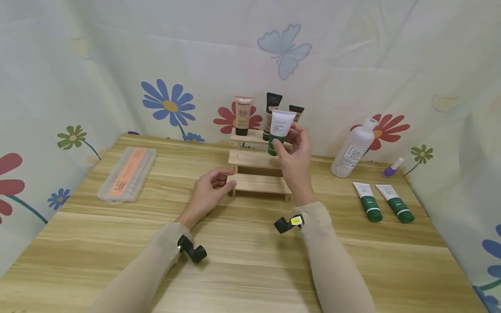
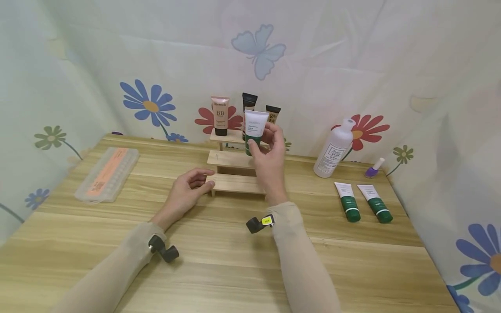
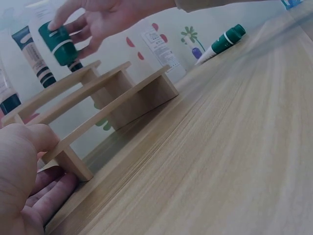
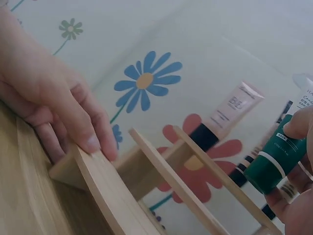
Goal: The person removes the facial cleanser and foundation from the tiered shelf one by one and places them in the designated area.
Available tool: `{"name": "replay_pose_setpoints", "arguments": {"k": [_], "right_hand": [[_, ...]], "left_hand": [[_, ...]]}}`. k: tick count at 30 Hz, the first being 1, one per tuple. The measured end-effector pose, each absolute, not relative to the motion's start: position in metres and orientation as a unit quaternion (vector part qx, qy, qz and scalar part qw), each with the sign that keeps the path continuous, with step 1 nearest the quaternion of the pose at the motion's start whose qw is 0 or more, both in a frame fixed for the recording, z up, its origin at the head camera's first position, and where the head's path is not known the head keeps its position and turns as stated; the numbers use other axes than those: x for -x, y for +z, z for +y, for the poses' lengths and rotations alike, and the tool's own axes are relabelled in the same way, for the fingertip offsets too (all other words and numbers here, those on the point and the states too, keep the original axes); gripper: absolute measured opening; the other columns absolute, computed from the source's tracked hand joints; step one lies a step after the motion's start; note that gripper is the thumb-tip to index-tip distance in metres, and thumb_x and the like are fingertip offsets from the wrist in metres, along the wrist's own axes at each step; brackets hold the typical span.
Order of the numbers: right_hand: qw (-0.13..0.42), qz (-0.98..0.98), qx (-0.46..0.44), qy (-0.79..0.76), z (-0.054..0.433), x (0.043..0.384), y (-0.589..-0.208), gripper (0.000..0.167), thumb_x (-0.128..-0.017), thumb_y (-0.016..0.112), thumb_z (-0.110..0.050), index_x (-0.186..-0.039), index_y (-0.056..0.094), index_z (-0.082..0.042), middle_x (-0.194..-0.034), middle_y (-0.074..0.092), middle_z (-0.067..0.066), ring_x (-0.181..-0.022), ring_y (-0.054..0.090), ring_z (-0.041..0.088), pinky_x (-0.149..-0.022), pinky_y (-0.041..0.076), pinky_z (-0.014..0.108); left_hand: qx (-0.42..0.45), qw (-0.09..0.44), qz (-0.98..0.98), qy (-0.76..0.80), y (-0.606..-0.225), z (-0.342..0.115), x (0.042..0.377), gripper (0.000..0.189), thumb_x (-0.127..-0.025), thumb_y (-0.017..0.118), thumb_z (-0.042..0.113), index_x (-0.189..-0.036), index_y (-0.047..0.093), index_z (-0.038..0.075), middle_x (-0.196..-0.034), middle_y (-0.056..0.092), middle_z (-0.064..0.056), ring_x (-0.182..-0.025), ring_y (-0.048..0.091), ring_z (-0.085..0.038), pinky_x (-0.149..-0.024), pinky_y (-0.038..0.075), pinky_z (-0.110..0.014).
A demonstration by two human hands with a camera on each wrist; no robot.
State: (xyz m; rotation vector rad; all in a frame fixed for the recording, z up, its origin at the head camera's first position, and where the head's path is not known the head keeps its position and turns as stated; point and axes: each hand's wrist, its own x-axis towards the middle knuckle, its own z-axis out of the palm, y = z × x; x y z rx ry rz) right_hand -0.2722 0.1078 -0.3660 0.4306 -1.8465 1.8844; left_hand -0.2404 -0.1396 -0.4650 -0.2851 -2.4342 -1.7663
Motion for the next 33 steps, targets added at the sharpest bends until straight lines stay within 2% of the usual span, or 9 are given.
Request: {"name": "replay_pose_setpoints", "arguments": {"k": [9, 16, 20, 27, 33], "right_hand": [[0.255, -0.681, -0.116, 0.676, 0.151, 0.269, -0.366, 0.049, -0.103, 0.075, 0.005, -0.146, 0.057, -0.009, -0.131, 0.068, 0.004, -0.117, 0.065, 0.021, -0.093, 0.058, 0.03], [0.257, -0.701, -0.08, 0.66, 0.184, 0.261, -0.367, 0.047, -0.106, 0.075, -0.005, -0.148, 0.058, -0.017, -0.137, 0.067, 0.005, -0.124, 0.064, 0.019, -0.099, 0.057, 0.027], [0.269, -0.703, -0.07, 0.655, 0.202, 0.254, -0.368, 0.047, -0.106, 0.076, -0.006, -0.149, 0.06, -0.017, -0.137, 0.068, 0.004, -0.124, 0.064, 0.021, -0.103, 0.057, 0.026], [0.284, -0.706, -0.058, 0.646, 0.234, 0.243, -0.373, 0.048, -0.105, 0.076, -0.001, -0.148, 0.061, -0.014, -0.134, 0.068, 0.003, -0.122, 0.064, 0.022, -0.098, 0.058, 0.021], [0.292, -0.734, -0.006, 0.613, 0.26, 0.233, -0.382, 0.048, -0.104, 0.079, -0.006, -0.148, 0.062, -0.017, -0.13, 0.068, -0.002, -0.119, 0.065, 0.017, -0.095, 0.055, 0.019]], "left_hand": [[0.095, 0.061, -0.807, -0.58, -0.466, -0.143, 0.241, 0.032, -0.105, 0.083, 0.026, -0.135, 0.078, 0.016, -0.122, 0.078, -0.01, -0.115, 0.073, -0.024, -0.107, 0.06, -0.045], [0.09, 0.056, -0.808, -0.579, -0.466, -0.145, 0.24, 0.033, -0.105, 0.083, 0.027, -0.135, 0.077, 0.016, -0.123, 0.078, -0.01, -0.116, 0.074, -0.025, -0.108, 0.059, -0.045], [0.089, 0.054, -0.808, -0.58, -0.465, -0.146, 0.239, 0.033, -0.105, 0.082, 0.027, -0.136, 0.077, 0.017, -0.123, 0.078, -0.01, -0.116, 0.074, -0.025, -0.107, 0.059, -0.045], [0.092, 0.054, -0.805, -0.583, -0.463, -0.144, 0.239, 0.034, -0.105, 0.082, 0.027, -0.137, 0.077, 0.017, -0.124, 0.078, -0.01, -0.117, 0.073, -0.026, -0.108, 0.059, -0.046], [0.092, 0.05, -0.806, -0.583, -0.464, -0.141, 0.239, 0.033, -0.105, 0.082, 0.027, -0.136, 0.077, 0.018, -0.125, 0.078, -0.01, -0.118, 0.073, -0.026, -0.108, 0.059, -0.046]]}}
